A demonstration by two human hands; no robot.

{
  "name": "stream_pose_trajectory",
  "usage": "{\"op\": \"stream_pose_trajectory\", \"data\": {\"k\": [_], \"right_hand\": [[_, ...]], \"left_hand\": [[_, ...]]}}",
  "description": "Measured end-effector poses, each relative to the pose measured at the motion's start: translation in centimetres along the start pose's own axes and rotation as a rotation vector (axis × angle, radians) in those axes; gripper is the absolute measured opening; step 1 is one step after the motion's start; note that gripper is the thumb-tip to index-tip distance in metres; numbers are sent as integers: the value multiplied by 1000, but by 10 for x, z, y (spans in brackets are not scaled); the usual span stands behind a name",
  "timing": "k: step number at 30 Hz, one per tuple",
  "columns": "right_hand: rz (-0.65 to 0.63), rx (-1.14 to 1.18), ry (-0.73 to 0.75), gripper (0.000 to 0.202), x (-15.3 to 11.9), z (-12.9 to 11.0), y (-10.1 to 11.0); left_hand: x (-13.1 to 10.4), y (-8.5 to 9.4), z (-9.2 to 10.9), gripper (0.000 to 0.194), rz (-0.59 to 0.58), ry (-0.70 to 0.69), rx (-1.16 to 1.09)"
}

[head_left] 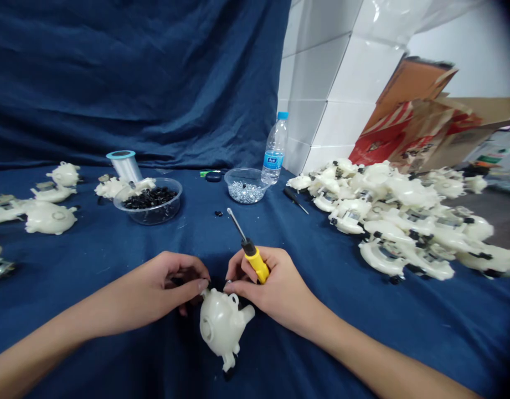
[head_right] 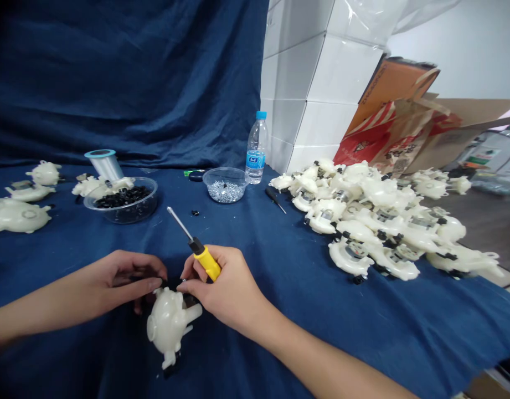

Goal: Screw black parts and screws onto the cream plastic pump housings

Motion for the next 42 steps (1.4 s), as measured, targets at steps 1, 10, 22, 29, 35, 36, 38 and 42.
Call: {"op": "stream_pose_trajectory", "data": {"k": [1,10,22,29,35,36,38,42], "right_hand": [[-3,-10,0,40,-1,0,-1],[22,-84,7,34,-2,-1,4],[64,-144,29,37,-3,-11,10],[70,-149,31,38,-3,-10,11],[52,-91,13,44,-3,-9,10],[51,-79,11,44,-3,-9,10],[47,-51,8,46,-4,-8,10],[14,-1,10,47,-5,-8,8]], "left_hand": [[0,0,-1,29,12,16,5],[5,-2,-11,17,55,-53,-221],[-6,7,-1,33,0,55,103],[-5,1,-10,25,-14,101,101],[-12,2,8,18,2,-159,256],[-13,1,11,16,-32,-216,277],[-13,1,15,15,-88,-279,308],[-10,3,18,16,-86,-312,319]]}}
Point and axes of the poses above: each hand's wrist, its own x-axis towards the middle knuckle, its own y-axis out of the back of the hand, z = x × y, the point moved 6 cm from there along x, towards the middle knuckle, and after that the axes turned 4 degrees about -z, right-handed, at the moved point
